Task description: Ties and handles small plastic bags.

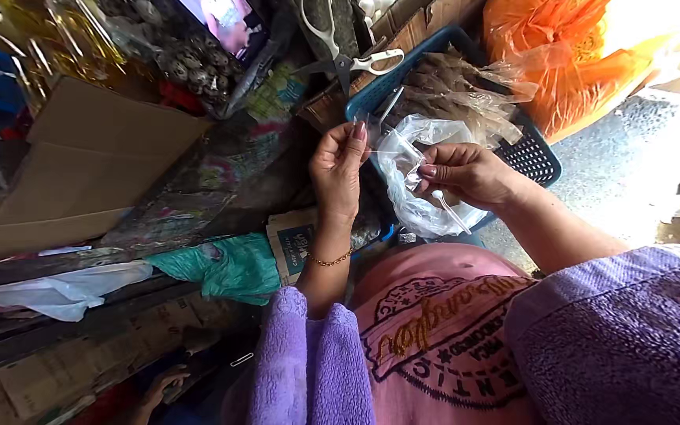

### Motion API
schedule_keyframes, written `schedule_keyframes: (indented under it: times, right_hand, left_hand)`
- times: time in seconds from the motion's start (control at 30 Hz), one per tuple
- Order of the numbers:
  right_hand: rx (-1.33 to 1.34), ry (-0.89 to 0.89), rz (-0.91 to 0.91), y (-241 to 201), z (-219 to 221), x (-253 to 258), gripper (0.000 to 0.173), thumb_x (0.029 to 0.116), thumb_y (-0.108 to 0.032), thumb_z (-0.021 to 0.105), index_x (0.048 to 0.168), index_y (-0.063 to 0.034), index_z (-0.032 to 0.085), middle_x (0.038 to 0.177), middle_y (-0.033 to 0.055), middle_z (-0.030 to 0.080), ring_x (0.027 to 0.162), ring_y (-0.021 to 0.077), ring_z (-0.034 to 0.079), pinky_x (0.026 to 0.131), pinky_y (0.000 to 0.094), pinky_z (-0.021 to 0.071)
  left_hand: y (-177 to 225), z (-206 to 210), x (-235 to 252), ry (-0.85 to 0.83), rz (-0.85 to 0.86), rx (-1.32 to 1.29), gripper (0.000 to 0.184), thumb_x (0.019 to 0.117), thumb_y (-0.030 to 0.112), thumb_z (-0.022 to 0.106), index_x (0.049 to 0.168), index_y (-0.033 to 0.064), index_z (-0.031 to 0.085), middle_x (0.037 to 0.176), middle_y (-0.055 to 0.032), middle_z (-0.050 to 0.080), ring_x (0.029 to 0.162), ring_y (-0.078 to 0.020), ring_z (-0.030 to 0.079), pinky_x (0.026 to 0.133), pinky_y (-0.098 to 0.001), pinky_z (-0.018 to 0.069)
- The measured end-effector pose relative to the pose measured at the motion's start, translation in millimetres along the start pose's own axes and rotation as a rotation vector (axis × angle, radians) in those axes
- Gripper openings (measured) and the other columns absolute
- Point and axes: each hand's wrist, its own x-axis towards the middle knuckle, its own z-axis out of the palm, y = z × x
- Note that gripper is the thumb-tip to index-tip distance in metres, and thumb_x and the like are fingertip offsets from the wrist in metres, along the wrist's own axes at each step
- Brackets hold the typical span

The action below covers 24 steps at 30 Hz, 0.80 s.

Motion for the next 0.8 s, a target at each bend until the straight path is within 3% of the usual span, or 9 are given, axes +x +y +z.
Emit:
schedule_keyframes:
  times: [0.2, 0.37, 0.63, 0.73, 0.8]
  right_hand:
    - [0.095, -0.02, 0.029, -5, 4, -7, 0.016, 0.1011, -0.004, 0.055, 0.106, -0.007, 0.07, 0.091, 0.0021, 0.075, 0.08, 0.0062, 0.069, 0.074, 0.0216, 0.0583]
    - [0.159, -0.034, 0.04, -4, 4, -8, 0.016, 0.1017, -0.003, 0.055, 0.112, -0.0056, 0.068, 0.092, 0.0029, 0.074, 0.083, 0.009, 0.072, 0.079, 0.0252, 0.0607]
    - [0.028, 0.198, -0.078, 2, 15, 1, 0.023, 0.1059, -0.014, 0.052, 0.087, -0.0144, 0.066, 0.078, -0.0055, 0.068, 0.071, 0.0033, 0.065, 0.065, 0.0207, 0.0562]
    - [-0.196, 0.225, -0.11, 5, 12, 4, 0.027, 0.1072, -0.017, 0.05, 0.083, -0.0139, 0.062, 0.072, -0.0078, 0.063, 0.066, 0.0012, 0.061, 0.066, 0.0201, 0.0531]
    - [-0.66, 0.193, -0.13, 11, 5, 4, 0.024, 0.1062, -0.02, 0.054, 0.092, -0.007, 0.068, 0.079, -0.0029, 0.065, 0.072, 0.0042, 0.062, 0.072, 0.0256, 0.0553]
  left_hand:
    - [0, -1, -4, 0.022, 0.007, -0.017, 0.001, 0.1009, 0.008, 0.062, 0.101, 0.007, 0.063, 0.087, 0.0019, 0.067, 0.078, -0.0072, 0.068, 0.08, -0.0266, 0.0604]
    - [2, 0, -5, 0.023, 0.056, 0.006, 0.002, 0.1005, 0.007, 0.062, 0.099, 0.0076, 0.062, 0.086, 0.0028, 0.066, 0.078, -0.0069, 0.067, 0.08, -0.0264, 0.06]
    - [-1, -17, -16, -0.033, 0.141, 0.071, 0.002, 0.0995, 0.007, 0.064, 0.101, 0.0082, 0.063, 0.089, 0.0034, 0.068, 0.081, -0.009, 0.069, 0.081, -0.0312, 0.0612]
    - [-8, -45, -23, -0.159, 0.17, 0.26, 0.006, 0.097, 0.009, 0.068, 0.102, 0.0054, 0.066, 0.093, 0.0023, 0.069, 0.085, -0.0069, 0.067, 0.081, -0.0279, 0.0589]
    - [-14, -68, -30, -0.25, 0.055, 0.613, 0.024, 0.0939, 0.016, 0.073, 0.113, 0.0019, 0.069, 0.108, -0.0079, 0.068, 0.097, -0.0143, 0.067, 0.087, -0.0324, 0.0575]
